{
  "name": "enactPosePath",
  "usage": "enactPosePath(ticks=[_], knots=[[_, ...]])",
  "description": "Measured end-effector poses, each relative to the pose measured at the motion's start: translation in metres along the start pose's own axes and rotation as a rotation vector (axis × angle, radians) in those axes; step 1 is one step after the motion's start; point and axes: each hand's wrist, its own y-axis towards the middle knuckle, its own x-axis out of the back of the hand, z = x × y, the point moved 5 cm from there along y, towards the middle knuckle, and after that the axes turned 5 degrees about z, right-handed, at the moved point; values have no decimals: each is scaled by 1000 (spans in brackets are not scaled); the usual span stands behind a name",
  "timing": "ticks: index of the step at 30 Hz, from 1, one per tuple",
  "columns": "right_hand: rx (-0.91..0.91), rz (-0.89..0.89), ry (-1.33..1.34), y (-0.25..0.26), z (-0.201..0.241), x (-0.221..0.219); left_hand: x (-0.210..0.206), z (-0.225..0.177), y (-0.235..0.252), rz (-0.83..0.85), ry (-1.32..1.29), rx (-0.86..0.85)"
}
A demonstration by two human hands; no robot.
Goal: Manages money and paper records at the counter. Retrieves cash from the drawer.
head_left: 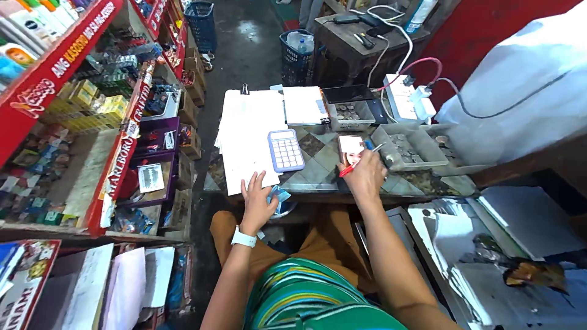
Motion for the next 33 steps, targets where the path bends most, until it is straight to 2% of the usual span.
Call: enactPosePath(ticks=[2, 6, 8, 11, 15, 21, 24, 26, 29, 31, 33], knots=[[108, -10, 46, -7, 26, 5, -1, 1, 1, 8, -3, 18], [302, 157, 232, -30, 107, -18, -1, 2, 0, 35, -10, 37], [344, 197, 197, -32, 136, -45, 0, 2, 0, 48, -17, 41], [331, 241, 61, -21, 155, -74, -1, 1, 0, 56, -24, 38], [282, 243, -3, -14, 142, -64, 0, 0, 0, 54, -28, 32], [233, 199, 91, -11, 84, -37, -1, -1, -1, 26, -33, 16], [353, -12, 294, 1, 57, -20, -2, 1, 0, 18, -12, -3], [369, -127, 432, 10, 42, -6, -3, 1, -1, 16, -6, -13], [348, 25, 473, 24, 37, 0, -2, 0, -1, 10, 3, -12], [371, 139, 349, 28, 46, -2, -2, -1, 0, 16, 18, -3], [408, 173, 204, 32, 53, -10, -2, -3, 0, 52, 44, 26]])
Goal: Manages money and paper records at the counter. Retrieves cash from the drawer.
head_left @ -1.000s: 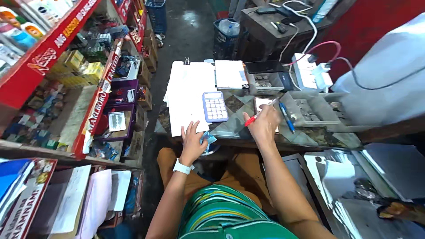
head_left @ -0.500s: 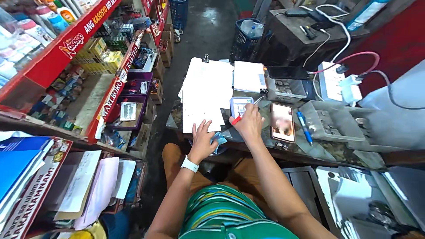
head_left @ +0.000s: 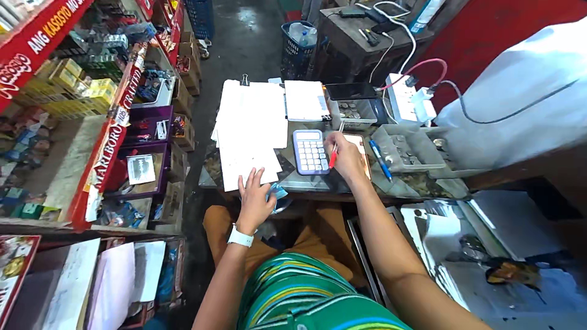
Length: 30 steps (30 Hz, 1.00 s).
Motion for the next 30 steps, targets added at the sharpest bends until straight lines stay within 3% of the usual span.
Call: enactPosePath(ticks=[5, 8, 11, 15, 18, 22, 30], knots=[[-45, 178, -165, 12, 1, -21, 6, -9, 1, 133, 78, 75], [-40, 178, -125, 12, 7, -17, 8, -12, -1, 180, 120, 81], [42, 34, 178, 1, 15, -10, 10, -16, -4, 200, 126, 77], [44, 172, 675, -16, 46, -27, 5, -22, -6, 242, 124, 76], [8, 219, 878, -22, 78, -58, 1, -28, -5, 261, 130, 66], [66, 216, 762, -8, 103, -96, -1, -29, -5, 220, 121, 45], [143, 257, 402, 14, 121, -119, -2, -27, -5, 199, 110, 41]])
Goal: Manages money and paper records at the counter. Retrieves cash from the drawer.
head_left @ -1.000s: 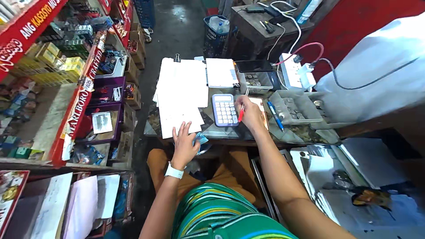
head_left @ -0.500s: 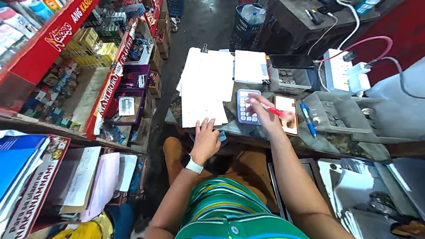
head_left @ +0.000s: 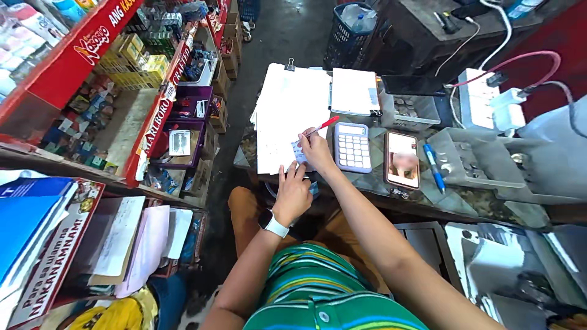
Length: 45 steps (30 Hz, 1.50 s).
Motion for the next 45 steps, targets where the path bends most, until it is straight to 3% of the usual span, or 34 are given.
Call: enactPosePath(ticks=[6, 10, 16, 26, 33, 37, 42, 45], knots=[[87, 33, -46, 0, 1, -7, -2, 1, 0, -8, 13, -2], [25, -20, -121, -3, 1, 1, -2, 1, -1, 3, 14, -3], [15, -33, 51, -13, 1, 10, -1, 1, 0, -8, 3, -4], [102, 29, -77, -10, 1, -2, -3, 2, 0, 19, 17, -1], [105, -67, -124, -31, 8, 9, -2, 1, -1, 14, 3, -5], [174, -145, -183, -52, -5, 36, -1, 1, 0, 38, 8, 4], [-20, -231, -517, -53, -45, 111, -3, -1, 1, 73, 56, 26], [-34, -166, -578, -53, -58, 119, -3, -1, 2, 67, 74, 34]])
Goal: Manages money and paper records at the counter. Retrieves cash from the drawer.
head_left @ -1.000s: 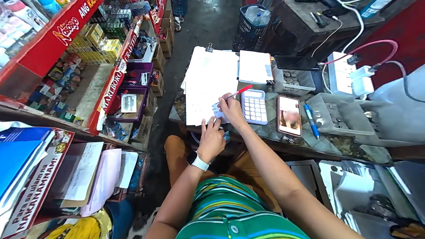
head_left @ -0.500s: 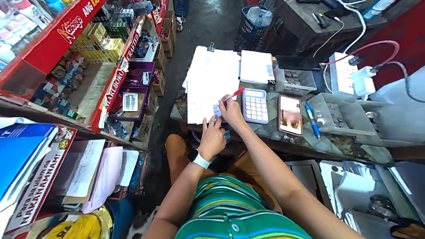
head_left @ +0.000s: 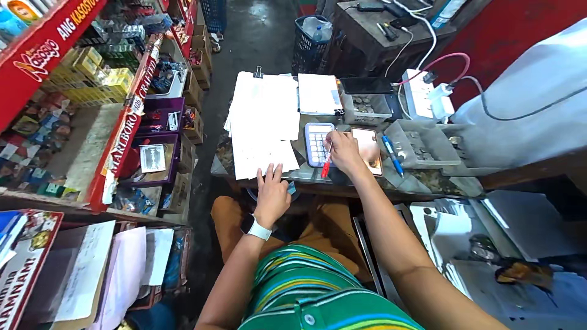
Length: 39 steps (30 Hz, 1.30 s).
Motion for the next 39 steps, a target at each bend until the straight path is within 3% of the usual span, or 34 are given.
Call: enactPosePath(ticks=[7, 17, 22, 28, 33, 36, 39], knots=[[292, 20, 40, -37, 44, -2, 0, 2, 0, -2, 6, -2], [356, -39, 6, -56, 48, -2, 1, 0, -1, 4, 4, 10], [234, -122, 26, -65, 27, 8, -1, 1, 0, -13, 6, -2], [173, -101, 7, -42, 27, 7, -4, 1, 0, -16, 16, 4], [219, 38, 19, -17, 38, -14, -2, 1, -1, 7, 4, 14], [262, -29, 24, -26, 45, -8, -1, 2, 0, -6, -14, 8], [276, 11, 20, -43, 46, -5, -2, 1, -1, -14, -14, 7]])
